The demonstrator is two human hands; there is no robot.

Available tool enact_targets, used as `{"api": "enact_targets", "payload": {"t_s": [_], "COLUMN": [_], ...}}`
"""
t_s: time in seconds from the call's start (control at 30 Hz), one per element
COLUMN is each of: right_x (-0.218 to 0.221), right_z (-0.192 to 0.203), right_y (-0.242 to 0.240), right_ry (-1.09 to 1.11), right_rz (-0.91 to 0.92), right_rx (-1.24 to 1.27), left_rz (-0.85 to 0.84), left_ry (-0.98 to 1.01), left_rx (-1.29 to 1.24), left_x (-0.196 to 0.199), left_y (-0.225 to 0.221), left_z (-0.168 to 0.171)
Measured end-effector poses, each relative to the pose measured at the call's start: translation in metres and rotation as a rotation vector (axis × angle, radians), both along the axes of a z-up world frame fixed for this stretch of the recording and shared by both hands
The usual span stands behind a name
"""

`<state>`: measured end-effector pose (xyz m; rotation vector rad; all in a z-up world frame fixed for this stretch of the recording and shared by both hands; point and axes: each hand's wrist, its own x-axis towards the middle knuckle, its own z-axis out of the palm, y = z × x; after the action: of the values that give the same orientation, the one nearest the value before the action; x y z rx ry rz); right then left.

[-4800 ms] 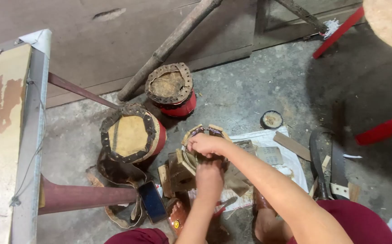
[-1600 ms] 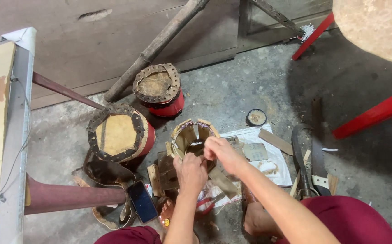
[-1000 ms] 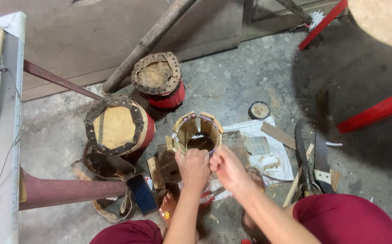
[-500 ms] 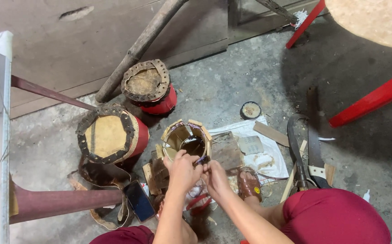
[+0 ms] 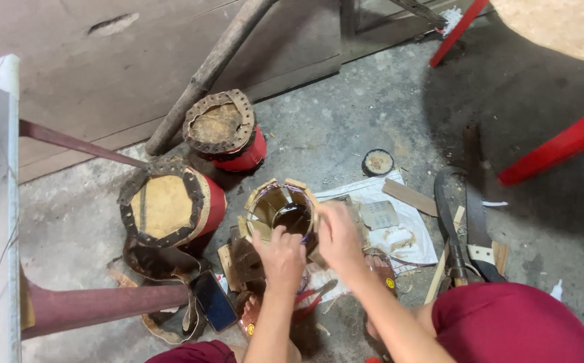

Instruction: Sanding and scraping the rim of a small wooden drum to repair or finish it, including applying adhesive and using pliers.

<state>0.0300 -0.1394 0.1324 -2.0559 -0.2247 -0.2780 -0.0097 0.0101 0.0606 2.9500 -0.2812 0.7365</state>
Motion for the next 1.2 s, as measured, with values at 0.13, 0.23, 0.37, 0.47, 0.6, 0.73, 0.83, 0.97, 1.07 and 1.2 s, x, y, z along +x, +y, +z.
{"api": "enact_targets", "payload": {"t_s": [0.13,0.23,0.37,0.47,0.6,0.73,0.83,0.97,1.07,1.2], "right_x": [0.050,0.075,0.087,0.086,0.084,0.087,0.091,0.092,0.078,0.063], "right_z": [-0.010,-0.049,-0.070,-0.064,-0.050,-0.029,-0.012,0.006,0.032,0.030], "right_y": [0.022,0.048,0.065,0.059,0.050,0.049,0.047,0.036,0.026,0.019], "right_ry": [0.014,-0.102,0.191,0.172,0.144,0.124,0.113,0.136,0.269,0.628], "right_rz": [0.430,0.714,0.777,0.825,0.878,0.893,0.913,0.912,0.903,0.882], "right_rx": [-0.144,-0.839,-1.281,-1.270,-1.248,-1.217,-1.199,-1.204,-1.153,-0.732], "left_rz": [-0.012,0.010,0.022,0.019,0.015,0.005,-0.020,0.040,0.024,0.016], "left_ry": [-0.085,-0.164,-0.187,-0.188,-0.194,-0.200,-0.221,-0.095,-0.014,0.054], "left_rx": [-0.020,-0.026,-0.053,-0.076,-0.101,-0.116,-0.165,-0.234,-0.272,-0.277], "left_x": [-0.003,-0.003,-0.003,-0.003,-0.005,-0.003,-0.002,-0.001,-0.004,-0.006], "left_y": [-0.007,-0.010,-0.012,-0.010,-0.013,-0.011,-0.004,0.005,0.010,0.016], "left_z": [0.010,0.020,0.019,0.018,0.017,0.013,0.001,0.006,0.010,-0.010]}}
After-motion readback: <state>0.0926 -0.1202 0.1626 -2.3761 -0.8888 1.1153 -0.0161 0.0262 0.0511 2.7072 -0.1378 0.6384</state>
